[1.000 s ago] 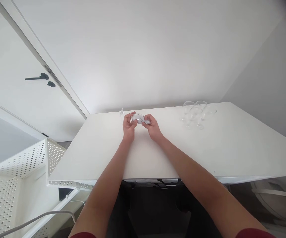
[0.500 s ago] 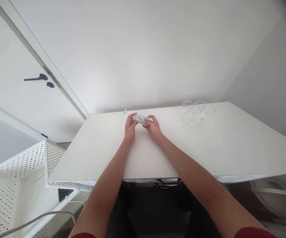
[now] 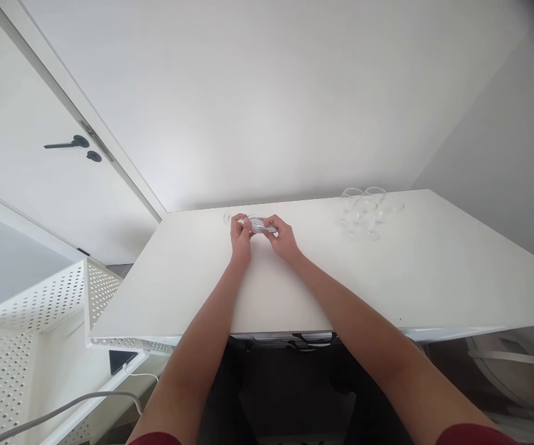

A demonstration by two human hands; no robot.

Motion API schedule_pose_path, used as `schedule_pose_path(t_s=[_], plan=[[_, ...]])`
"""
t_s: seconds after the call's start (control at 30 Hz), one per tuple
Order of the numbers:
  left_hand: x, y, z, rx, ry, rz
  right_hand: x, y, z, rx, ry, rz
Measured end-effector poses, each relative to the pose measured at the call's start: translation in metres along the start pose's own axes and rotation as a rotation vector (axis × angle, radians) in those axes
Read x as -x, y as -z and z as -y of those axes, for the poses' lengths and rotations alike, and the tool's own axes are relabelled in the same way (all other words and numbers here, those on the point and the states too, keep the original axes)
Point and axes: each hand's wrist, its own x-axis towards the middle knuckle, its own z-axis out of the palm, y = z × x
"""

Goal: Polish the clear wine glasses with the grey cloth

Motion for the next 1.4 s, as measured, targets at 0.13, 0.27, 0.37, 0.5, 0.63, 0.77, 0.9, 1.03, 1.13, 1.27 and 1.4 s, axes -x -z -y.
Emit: schedule_pose_path(t_s=[0.13, 0.27, 0.37, 0.5, 0.63, 0.77, 0.9, 1.03, 1.13, 1.27, 1.4], plan=[[0.000, 0.000, -0.002, 0.058, 0.025, 0.090, -0.005, 0.001, -0.005, -0.193, -0.237, -0.123], [0.000, 0.000, -0.003, 0.065, -0.002, 0.177, -0.010, 0.005, -0.010, -0.452, -0.439, -0.137], [0.000, -0.001, -0.002, 0.008, -0.058, 0.163, -0.010, 0.008, -0.010, -0.433, -0.395, -0.117], [0.001, -0.002, -0.003, -0.001, -0.058, 0.092, -0.007, 0.009, -0.002, -0.225, -0.158, -0.067], [-0.001, -0.002, -0.002, -0.071, -0.006, -0.029, -0.003, 0.008, 0.008, -0.080, -0.054, -0.020], [-0.004, -0.001, 0.000, -0.154, 0.035, -0.144, -0.001, 0.008, 0.013, -0.074, -0.043, -0.028], [-0.003, -0.003, 0.000, -0.153, 0.049, -0.136, -0.004, 0.010, 0.011, -0.213, -0.088, -0.062], [-0.003, -0.003, 0.000, -0.144, 0.041, -0.063, -0.008, 0.017, 0.004, -0.362, -0.166, -0.244], [-0.004, 0.000, 0.001, -0.089, 0.059, -0.102, -0.011, 0.027, -0.001, -0.468, -0.244, -0.394], [-0.005, 0.001, 0.002, -0.003, 0.072, -0.140, -0.013, 0.028, 0.000, -0.475, -0.374, -0.285], [-0.004, -0.003, 0.003, 0.026, 0.055, -0.017, -0.012, 0.011, 0.003, -0.314, -0.439, -0.057]])
